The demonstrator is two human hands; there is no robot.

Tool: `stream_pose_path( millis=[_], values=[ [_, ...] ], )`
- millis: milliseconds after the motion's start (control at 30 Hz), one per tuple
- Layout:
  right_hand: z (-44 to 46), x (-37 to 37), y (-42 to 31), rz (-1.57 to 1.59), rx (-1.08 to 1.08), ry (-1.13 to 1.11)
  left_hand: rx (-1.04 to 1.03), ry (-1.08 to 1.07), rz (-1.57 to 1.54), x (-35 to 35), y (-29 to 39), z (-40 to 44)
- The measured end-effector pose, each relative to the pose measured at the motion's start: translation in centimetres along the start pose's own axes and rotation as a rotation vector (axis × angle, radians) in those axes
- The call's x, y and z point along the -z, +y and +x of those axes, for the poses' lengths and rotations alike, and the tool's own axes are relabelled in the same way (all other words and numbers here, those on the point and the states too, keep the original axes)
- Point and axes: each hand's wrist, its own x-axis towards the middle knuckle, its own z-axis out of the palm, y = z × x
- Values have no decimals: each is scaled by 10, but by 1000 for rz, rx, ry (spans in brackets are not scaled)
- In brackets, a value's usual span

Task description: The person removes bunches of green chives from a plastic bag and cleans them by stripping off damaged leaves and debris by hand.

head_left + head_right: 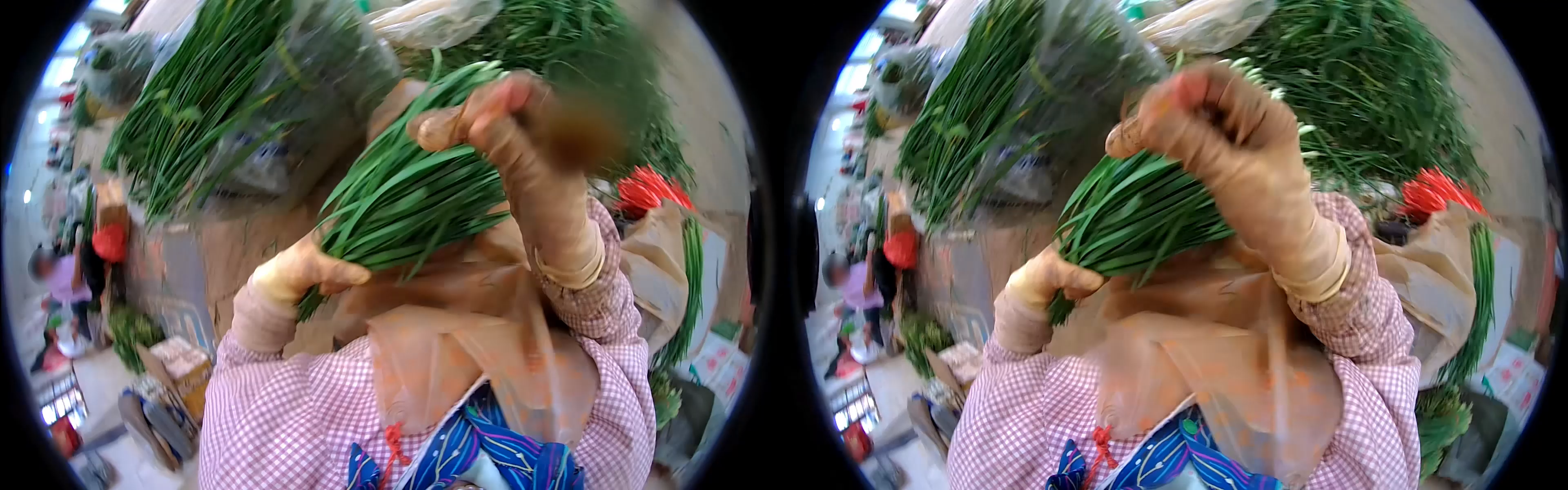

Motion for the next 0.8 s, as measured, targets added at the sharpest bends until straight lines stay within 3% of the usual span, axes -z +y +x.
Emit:
stream_pose_path(
  millis=[100, 167, 200, 233, 267, 333, 500, 567, 633, 700, 767, 800],
  values=[
    [4, 37, -50, 166, -10, -122, -145, 67, 71, 17, -22, 17],
    [2, 45, -72, 406, 88, 82, -65, 50, -197, 38, -32, 20],
    [-16, 89, -75, 10, 177, 271, -57, 37, -181, 53, -39, 21],
    [-2, 126, -98, 79, 190, -45, -81, -105, -167, 68, -45, 23],
    [-6, 128, -119, -206, 292, -102, -105, -245, -155, 75, -48, 24],
    [-15, 133, -160, -771, 558, -128, -101, -239, -130, 73, -47, 25],
    [-28, 174, -154, -1290, -95, 712, -104, -160, -84, 67, -52, 23],
    [-31, 139, -96, -1017, 7, 519, -102, -152, -91, 71, -59, 25],
    [-39, 128, -59, -675, -114, 413, -103, -155, -125, 78, -69, 25],
    [-40, 121, -27, -548, -289, 309, -103, -162, -159, 85, -77, 24],
    [-38, 120, 3, -648, -496, 230, -104, -170, -186, 91, -84, 24],
    [-34, 118, 18, -571, -264, 281, -109, -170, -201, 93, -88, 25]
  ],
)
